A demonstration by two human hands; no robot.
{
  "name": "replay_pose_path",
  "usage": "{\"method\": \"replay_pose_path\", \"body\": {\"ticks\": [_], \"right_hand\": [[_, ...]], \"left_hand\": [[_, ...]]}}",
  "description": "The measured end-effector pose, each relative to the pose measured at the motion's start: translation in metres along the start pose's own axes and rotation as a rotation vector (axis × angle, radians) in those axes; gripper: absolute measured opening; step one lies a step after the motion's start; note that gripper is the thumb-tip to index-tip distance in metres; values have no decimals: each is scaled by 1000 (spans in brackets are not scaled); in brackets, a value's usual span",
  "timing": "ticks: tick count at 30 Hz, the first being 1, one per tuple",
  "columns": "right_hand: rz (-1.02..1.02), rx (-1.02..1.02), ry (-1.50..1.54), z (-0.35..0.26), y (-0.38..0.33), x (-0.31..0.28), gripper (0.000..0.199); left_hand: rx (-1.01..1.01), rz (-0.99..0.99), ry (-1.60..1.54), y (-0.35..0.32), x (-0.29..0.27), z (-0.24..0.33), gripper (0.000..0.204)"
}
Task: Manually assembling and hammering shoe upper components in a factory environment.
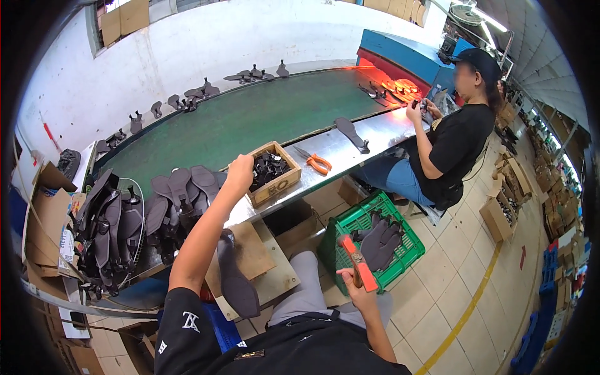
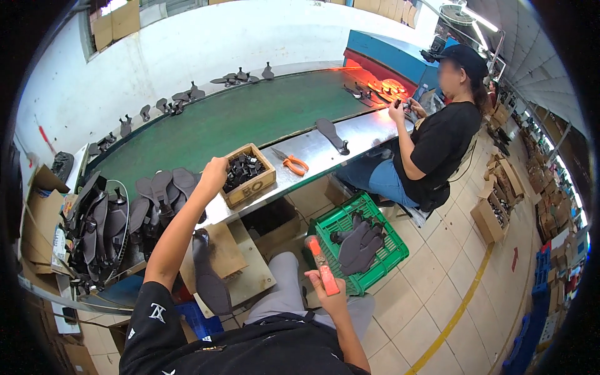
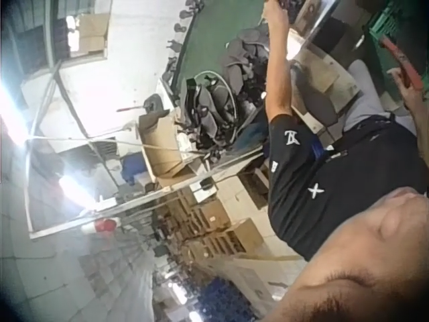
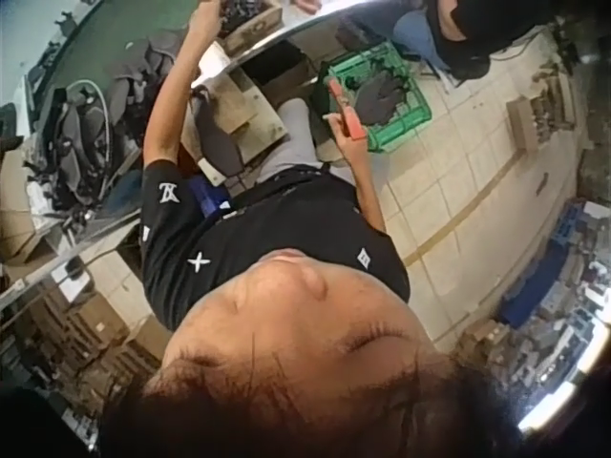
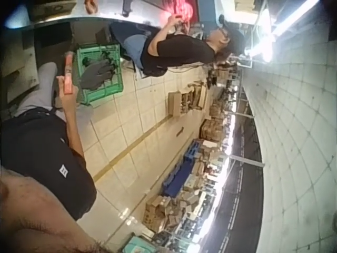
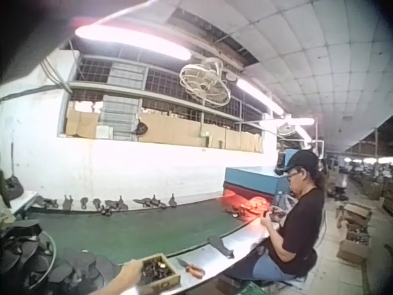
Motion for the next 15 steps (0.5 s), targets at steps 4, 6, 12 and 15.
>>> {"method": "replay_pose_path", "body": {"ticks": [4, 6, 12, 15], "right_hand": [[-21, -174, 99, -32, 35, 9, 21], [7, -310, 142, -61, 52, 15, 23], [-115, -252, 571, -129, 69, 44, 27], [-154, -229, 602, -154, 60, 56, 29]], "left_hand": [[-255, -61, -675, -13, -38, 4, 19], [-418, -211, -1399, -35, -63, 22, 32], [-93, 301, -1016, -148, -173, 142, 32], [183, 436, -908, -182, -186, 160, 53]]}}
Point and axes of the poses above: each hand's wrist, its own y-axis towards the middle knuckle, its own x-axis out of the palm, z = x × y, the point moved 2 cm from there along y, towards the middle knuckle, and after that the axes turned 4 degrees about y, right-handed, at the moved point
